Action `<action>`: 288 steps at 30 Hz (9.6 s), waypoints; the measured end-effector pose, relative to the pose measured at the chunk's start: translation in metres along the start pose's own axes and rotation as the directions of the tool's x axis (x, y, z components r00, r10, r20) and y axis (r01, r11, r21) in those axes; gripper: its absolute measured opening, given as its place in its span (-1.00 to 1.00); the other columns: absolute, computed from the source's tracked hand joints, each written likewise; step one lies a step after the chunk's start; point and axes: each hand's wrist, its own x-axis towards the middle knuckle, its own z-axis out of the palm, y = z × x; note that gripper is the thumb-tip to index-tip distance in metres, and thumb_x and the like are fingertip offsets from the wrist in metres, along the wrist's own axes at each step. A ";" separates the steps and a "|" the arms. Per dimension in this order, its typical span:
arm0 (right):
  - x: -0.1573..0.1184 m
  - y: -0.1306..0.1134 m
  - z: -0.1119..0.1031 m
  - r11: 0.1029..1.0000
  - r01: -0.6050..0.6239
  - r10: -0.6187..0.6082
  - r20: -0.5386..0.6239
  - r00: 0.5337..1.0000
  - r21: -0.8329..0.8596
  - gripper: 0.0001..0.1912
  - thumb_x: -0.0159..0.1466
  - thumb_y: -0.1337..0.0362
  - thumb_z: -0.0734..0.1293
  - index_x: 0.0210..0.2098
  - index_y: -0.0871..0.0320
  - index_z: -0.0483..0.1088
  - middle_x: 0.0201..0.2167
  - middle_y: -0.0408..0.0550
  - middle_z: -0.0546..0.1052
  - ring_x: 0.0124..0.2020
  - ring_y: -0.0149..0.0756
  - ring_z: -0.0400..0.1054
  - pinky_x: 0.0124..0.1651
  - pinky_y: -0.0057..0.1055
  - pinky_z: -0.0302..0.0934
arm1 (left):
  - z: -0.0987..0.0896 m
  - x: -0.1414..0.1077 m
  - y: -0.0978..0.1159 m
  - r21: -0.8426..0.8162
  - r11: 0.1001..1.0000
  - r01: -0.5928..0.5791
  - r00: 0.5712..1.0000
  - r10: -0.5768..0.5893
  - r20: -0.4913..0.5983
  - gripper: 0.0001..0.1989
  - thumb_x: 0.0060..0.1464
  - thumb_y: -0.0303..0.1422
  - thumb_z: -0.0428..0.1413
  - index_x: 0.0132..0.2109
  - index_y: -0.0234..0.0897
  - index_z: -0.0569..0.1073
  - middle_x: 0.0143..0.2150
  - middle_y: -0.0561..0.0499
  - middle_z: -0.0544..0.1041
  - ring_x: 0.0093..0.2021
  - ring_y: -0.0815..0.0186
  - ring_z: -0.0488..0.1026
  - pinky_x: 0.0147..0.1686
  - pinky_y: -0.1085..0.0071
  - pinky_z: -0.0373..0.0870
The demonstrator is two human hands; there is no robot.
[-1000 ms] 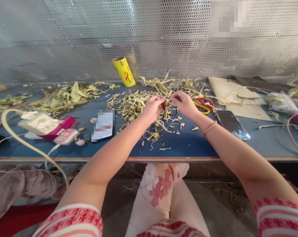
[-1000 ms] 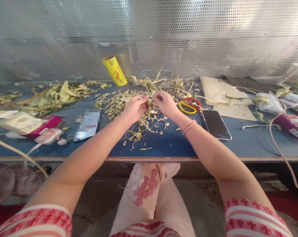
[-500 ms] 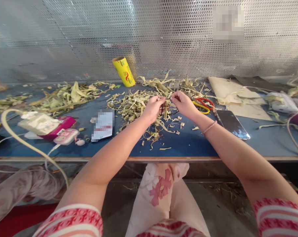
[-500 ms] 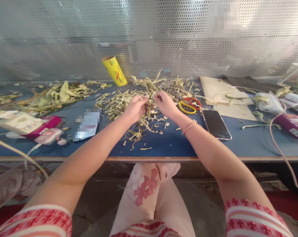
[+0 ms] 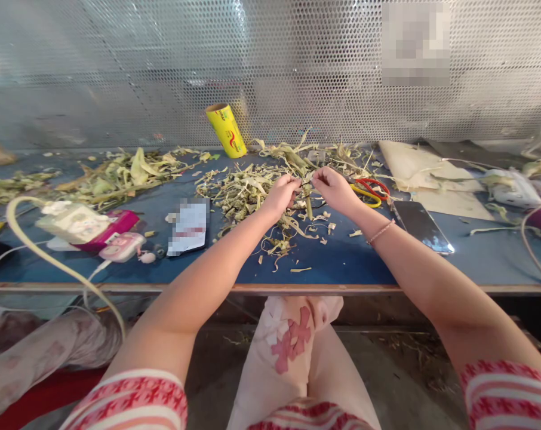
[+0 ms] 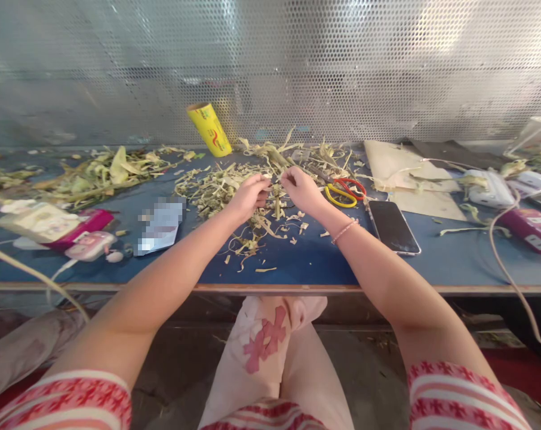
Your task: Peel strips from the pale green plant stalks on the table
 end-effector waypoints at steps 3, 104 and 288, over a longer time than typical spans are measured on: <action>0.000 0.001 0.000 1.000 0.002 -0.002 0.000 1.000 0.003 -0.87 0.20 0.35 0.23 -0.48 0.13 0.20 -0.58 -0.25 0.21 -0.50 -0.44 0.06 -0.34 -0.42 0.00 | -0.001 -0.001 0.002 0.086 0.996 -0.032 0.999 0.029 0.032 -0.73 0.00 -0.34 0.18 -0.51 -0.26 0.23 -0.65 0.19 0.09 -0.70 0.57 -0.03 -0.64 0.52 -0.15; -0.004 -0.005 0.002 0.928 -0.208 0.155 0.189 0.970 0.309 -0.88 -0.04 0.31 0.34 -0.55 0.19 0.29 -0.58 -0.25 0.28 -0.48 -0.48 0.07 -0.35 -0.40 -0.08 | 0.006 -0.004 -0.001 0.287 0.902 -0.322 0.946 0.322 0.048 -0.82 -0.03 -0.30 0.20 -0.43 -0.32 0.41 -0.52 0.11 0.41 -0.46 0.47 0.30 -0.39 0.50 0.21; -0.002 0.005 -0.001 0.909 0.229 -0.235 0.024 0.972 -0.348 -0.96 0.08 0.40 0.30 -0.46 0.18 0.41 -0.50 -0.10 0.46 -0.44 -0.35 0.30 -0.30 -0.40 0.18 | 0.002 0.000 0.004 0.159 0.965 -0.208 0.978 0.205 0.033 -0.80 -0.21 -0.42 0.30 -0.43 -0.37 0.44 -0.54 0.09 0.49 -0.50 0.44 0.45 -0.33 0.41 0.43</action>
